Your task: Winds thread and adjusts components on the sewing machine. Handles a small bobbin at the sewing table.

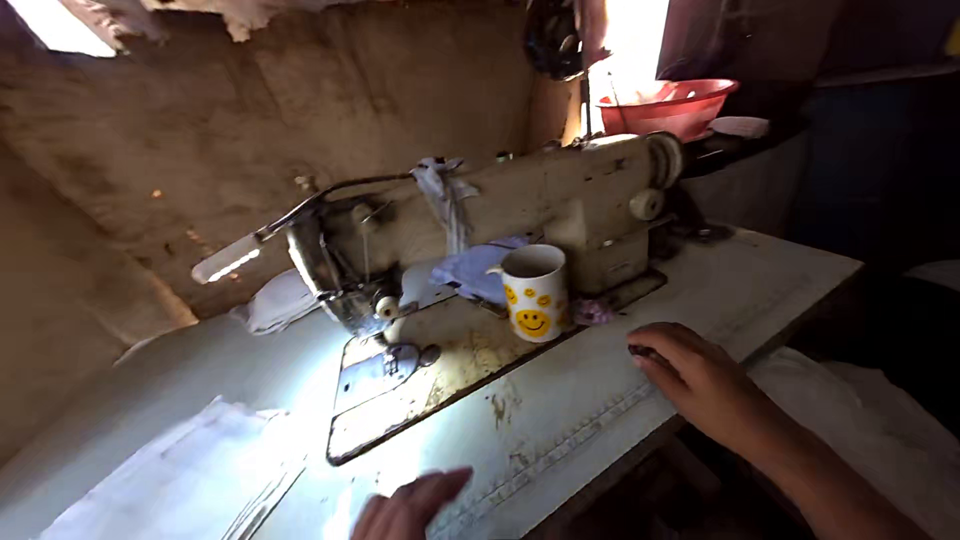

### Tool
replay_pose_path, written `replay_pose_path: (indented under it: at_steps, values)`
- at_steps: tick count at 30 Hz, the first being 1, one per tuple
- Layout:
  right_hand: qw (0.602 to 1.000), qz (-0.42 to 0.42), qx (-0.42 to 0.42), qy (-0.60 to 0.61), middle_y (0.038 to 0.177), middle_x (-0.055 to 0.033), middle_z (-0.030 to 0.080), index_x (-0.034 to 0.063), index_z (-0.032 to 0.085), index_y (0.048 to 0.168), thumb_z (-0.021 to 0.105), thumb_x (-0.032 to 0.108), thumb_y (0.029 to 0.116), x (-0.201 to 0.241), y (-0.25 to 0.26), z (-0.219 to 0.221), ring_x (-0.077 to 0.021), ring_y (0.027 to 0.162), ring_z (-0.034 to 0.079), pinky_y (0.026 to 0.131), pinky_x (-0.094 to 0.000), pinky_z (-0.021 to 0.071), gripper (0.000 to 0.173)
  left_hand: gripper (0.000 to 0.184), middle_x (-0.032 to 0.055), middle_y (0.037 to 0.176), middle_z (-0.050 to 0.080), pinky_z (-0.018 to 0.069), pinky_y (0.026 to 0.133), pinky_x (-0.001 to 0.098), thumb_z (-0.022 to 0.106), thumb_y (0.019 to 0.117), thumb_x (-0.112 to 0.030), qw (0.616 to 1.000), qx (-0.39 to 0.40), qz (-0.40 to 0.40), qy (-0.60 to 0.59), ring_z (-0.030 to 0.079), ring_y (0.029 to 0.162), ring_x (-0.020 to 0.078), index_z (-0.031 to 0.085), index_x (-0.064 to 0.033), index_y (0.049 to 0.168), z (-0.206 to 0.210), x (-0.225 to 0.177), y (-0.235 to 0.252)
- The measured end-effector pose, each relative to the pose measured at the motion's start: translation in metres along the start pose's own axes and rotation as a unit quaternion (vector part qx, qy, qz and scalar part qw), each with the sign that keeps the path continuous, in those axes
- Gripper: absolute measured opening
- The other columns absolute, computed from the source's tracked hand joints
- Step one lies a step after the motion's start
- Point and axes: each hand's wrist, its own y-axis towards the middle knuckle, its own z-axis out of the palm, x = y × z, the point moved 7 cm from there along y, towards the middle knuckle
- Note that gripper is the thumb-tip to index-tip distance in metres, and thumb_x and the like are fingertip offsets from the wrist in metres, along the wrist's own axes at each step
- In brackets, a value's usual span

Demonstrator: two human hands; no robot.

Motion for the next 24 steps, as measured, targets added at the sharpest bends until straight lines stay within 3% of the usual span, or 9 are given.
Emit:
replay_pose_path:
  at_steps: [2, 4, 7, 10, 13, 16, 20, 22, 24]
  values:
    - [0.992, 0.029, 0.12, 0.016, 0.116, -0.0194, 0.071, 0.0001, 0.072, 0.118, 0.06, 0.015, 0.1012, -0.011, 0.015, 0.006, -0.038, 0.112, 0.066, 0.098, -0.0514, 0.0529, 0.025, 0.037, 0.0353, 0.121, 0.062, 0.0501, 0.089, 0.0616, 0.048, 0.0932, 0.008, 0.996, -0.017, 0.022, 0.082, 0.062, 0.105, 0.054, 0.057, 0.0108, 0.129, -0.005, 0.02, 0.025]
    - [0.981, 0.052, 0.187, 0.029, 0.131, -0.0168, 0.067, 0.0048, 0.069, 0.129, 0.059, 0.024, 0.1036, -0.024, 0.027, 0.002, -0.0368, 0.127, 0.059, 0.107, -0.0547, 0.0452, 0.033, 0.032, 0.035, 0.124, 0.061, 0.0532, 0.09, 0.0574, 0.051, 0.0953, 0.008, 0.991, -0.018, 0.051, 0.124, 0.063, 0.105, 0.0531, 0.06, 0.009, 0.126, -0.004, 0.042, 0.042]
    - [0.991, 0.124, 0.002, 0.058, 0.119, -0.0174, 0.071, 0.0005, 0.071, 0.121, 0.059, 0.015, 0.1035, -0.075, 0.065, -0.055, -0.0309, 0.112, 0.068, 0.099, -0.0518, 0.0534, 0.026, 0.024, 0.034, 0.128, 0.061, 0.0558, 0.095, 0.0502, 0.051, 0.1025, 0.0, 0.991, 0.002, 0.067, 0.117, 0.066, 0.113, 0.0462, 0.061, 0.0098, 0.123, -0.004, 0.059, 0.055]
    - [0.959, 0.237, -0.138, 0.078, 0.117, -0.0272, 0.068, -0.0073, 0.065, 0.123, 0.052, 0.014, 0.1068, -0.176, 0.114, -0.086, -0.041, 0.109, 0.066, 0.098, -0.0605, 0.0494, 0.029, 0.022, 0.0352, 0.128, 0.06, 0.0578, 0.093, 0.0427, 0.056, 0.1027, -0.005, 0.991, -0.024, 0.084, 0.102, 0.069, 0.109, 0.0398, 0.06, 0.0104, 0.118, -0.004, 0.066, 0.056]
    - [0.934, 0.341, -0.065, 0.081, 0.124, -0.0323, 0.064, -0.0055, 0.065, 0.128, 0.054, 0.026, 0.1076, -0.256, 0.145, -0.058, -0.0493, 0.118, 0.06, 0.101, -0.0678, 0.0428, 0.039, 0.019, 0.0365, 0.125, 0.06, 0.0566, 0.093, 0.0339, 0.06, 0.1002, -0.005, 0.988, -0.072, 0.091, 0.099, 0.07, 0.104, 0.0329, 0.063, 0.011, 0.108, -0.005, 0.067, 0.056]
    - [0.893, 0.421, 0.015, 0.157, 0.131, -0.0327, 0.058, -0.0066, 0.059, 0.133, 0.052, 0.03, 0.1079, -0.261, 0.148, -0.027, -0.0456, 0.118, 0.057, 0.1, -0.0617, 0.0434, 0.045, 0.017, 0.0363, 0.121, 0.059, 0.0541, 0.096, 0.0291, 0.062, 0.1, -0.007, 0.987, -0.101, 0.083, 0.093, 0.067, 0.105, 0.0294, 0.066, 0.009, 0.102, -0.008, 0.07, 0.053]
    - [0.885, 0.421, -0.051, 0.194, 0.121, -0.0319, 0.061, -0.0112, 0.061, 0.124, 0.053, 0.025, 0.1081, -0.271, 0.149, -0.016, -0.0389, 0.106, 0.058, 0.094, -0.0585, 0.0443, 0.041, 0.017, 0.0311, 0.106, 0.066, 0.0546, 0.095, 0.0294, 0.065, 0.0989, -0.009, 0.985, -0.129, 0.07, 0.093, 0.069, 0.103, 0.0295, 0.069, 0.0071, 0.103, -0.016, 0.076, 0.048]
    - [0.877, 0.44, -0.117, 0.15, 0.123, -0.0362, 0.058, -0.0134, 0.059, 0.125, 0.048, 0.028, 0.1097, -0.281, 0.144, -0.022, -0.0459, 0.113, 0.057, 0.097, -0.0632, 0.0424, 0.046, 0.018, 0.0288, 0.103, 0.067, 0.0546, 0.093, 0.0268, 0.065, 0.0992, -0.01, 0.986, -0.125, 0.074, 0.087, 0.069, 0.1, 0.0262, 0.068, 0.0066, 0.105, -0.014, 0.075, 0.046]
    - [0.856, 0.461, -0.195, 0.127, 0.135, -0.04, 0.053, -0.0128, 0.052, 0.136, 0.04, 0.032, 0.1115, -0.304, 0.13, -0.041, -0.0535, 0.128, 0.052, 0.104, -0.0694, 0.0389, 0.053, 0.018, 0.0281, 0.104, 0.067, 0.0548, 0.093, 0.0261, 0.064, 0.0997, -0.009, 0.985, -0.123, 0.087, 0.082, 0.069, 0.099, 0.0251, 0.067, 0.0065, 0.107, -0.013, 0.071, 0.045]
